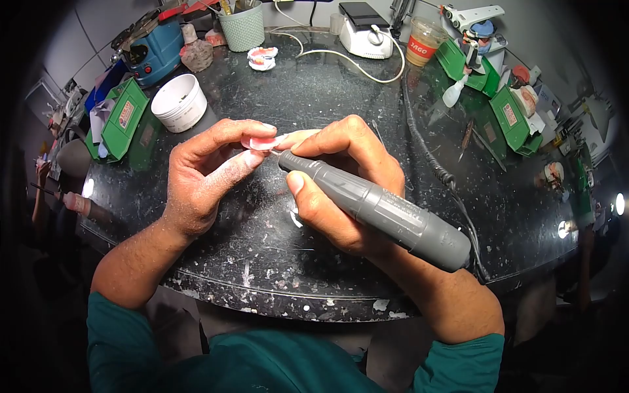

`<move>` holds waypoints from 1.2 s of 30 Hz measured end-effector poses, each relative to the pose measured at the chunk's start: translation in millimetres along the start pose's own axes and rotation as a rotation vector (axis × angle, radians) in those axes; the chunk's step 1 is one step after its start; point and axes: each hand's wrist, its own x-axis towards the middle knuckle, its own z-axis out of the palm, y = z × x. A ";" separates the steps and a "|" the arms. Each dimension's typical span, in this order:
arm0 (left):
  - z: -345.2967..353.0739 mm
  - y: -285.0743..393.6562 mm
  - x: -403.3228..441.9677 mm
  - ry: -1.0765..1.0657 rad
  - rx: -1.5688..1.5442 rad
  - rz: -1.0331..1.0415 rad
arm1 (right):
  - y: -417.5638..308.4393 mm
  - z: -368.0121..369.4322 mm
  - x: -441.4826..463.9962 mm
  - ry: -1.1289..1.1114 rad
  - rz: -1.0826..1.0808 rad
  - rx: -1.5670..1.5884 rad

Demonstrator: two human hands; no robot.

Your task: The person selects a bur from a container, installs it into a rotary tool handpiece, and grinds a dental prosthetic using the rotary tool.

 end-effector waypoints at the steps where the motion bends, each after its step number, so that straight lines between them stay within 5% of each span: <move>1: 0.2 -0.6 0.2 0.003 -0.002 0.001 | 2.1 -0.5 0.0 -0.002 -0.012 -0.007; 36: 2.3 -0.7 1.1 0.028 -0.226 -0.134 | 1.6 3.8 -0.4 0.051 0.019 -0.006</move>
